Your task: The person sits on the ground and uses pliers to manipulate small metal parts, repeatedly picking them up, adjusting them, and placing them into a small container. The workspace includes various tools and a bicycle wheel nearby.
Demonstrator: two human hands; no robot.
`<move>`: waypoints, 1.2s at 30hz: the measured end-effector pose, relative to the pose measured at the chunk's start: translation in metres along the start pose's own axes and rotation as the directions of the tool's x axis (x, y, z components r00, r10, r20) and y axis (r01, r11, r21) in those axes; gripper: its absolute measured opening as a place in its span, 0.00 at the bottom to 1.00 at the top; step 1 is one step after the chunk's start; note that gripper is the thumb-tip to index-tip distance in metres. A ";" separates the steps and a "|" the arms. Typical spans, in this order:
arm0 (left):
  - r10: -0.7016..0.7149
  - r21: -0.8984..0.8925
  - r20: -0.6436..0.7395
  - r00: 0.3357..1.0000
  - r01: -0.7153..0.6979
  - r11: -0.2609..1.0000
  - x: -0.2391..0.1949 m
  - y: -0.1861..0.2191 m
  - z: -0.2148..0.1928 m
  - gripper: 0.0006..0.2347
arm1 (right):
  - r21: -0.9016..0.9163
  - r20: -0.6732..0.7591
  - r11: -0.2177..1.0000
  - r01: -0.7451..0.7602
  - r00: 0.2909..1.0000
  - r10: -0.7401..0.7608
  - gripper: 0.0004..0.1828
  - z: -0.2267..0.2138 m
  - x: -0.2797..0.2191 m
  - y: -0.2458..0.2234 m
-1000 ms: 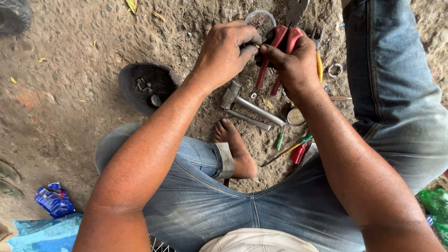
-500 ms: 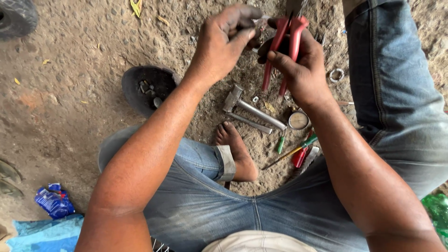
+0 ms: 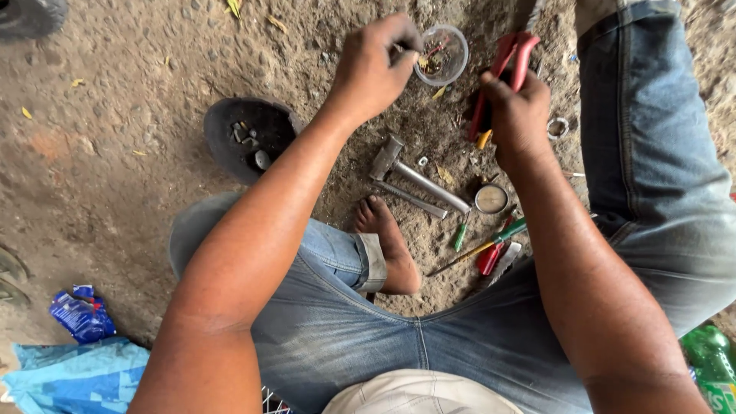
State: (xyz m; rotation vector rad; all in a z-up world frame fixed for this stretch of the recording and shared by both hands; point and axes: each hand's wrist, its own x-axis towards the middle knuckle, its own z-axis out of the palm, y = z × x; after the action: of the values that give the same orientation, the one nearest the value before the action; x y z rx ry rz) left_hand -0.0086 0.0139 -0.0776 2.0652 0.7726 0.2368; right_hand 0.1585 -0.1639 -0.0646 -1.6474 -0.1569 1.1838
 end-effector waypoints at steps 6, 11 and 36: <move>-0.071 0.173 0.333 0.940 0.013 0.985 -0.019 -0.020 0.046 0.16 | -0.003 0.014 1.000 0.027 1.000 -0.027 0.09 -0.008 -0.003 -0.002; -0.173 0.330 0.408 0.896 0.032 0.943 -0.017 -0.021 0.047 0.18 | -0.095 0.048 0.991 0.095 0.995 -0.091 0.09 -0.004 -0.004 -0.002; 0.190 -0.184 -0.138 0.972 -0.214 0.960 -0.005 0.001 0.006 0.03 | 0.011 0.160 0.941 0.337 0.929 -0.334 0.09 -0.007 -0.143 -0.084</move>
State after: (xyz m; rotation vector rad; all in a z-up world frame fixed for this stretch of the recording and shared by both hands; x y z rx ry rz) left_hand -0.0094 0.0069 -0.0800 1.9529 0.5824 0.5351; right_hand 0.1284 -0.2190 0.0892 -1.4662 -0.5318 1.0497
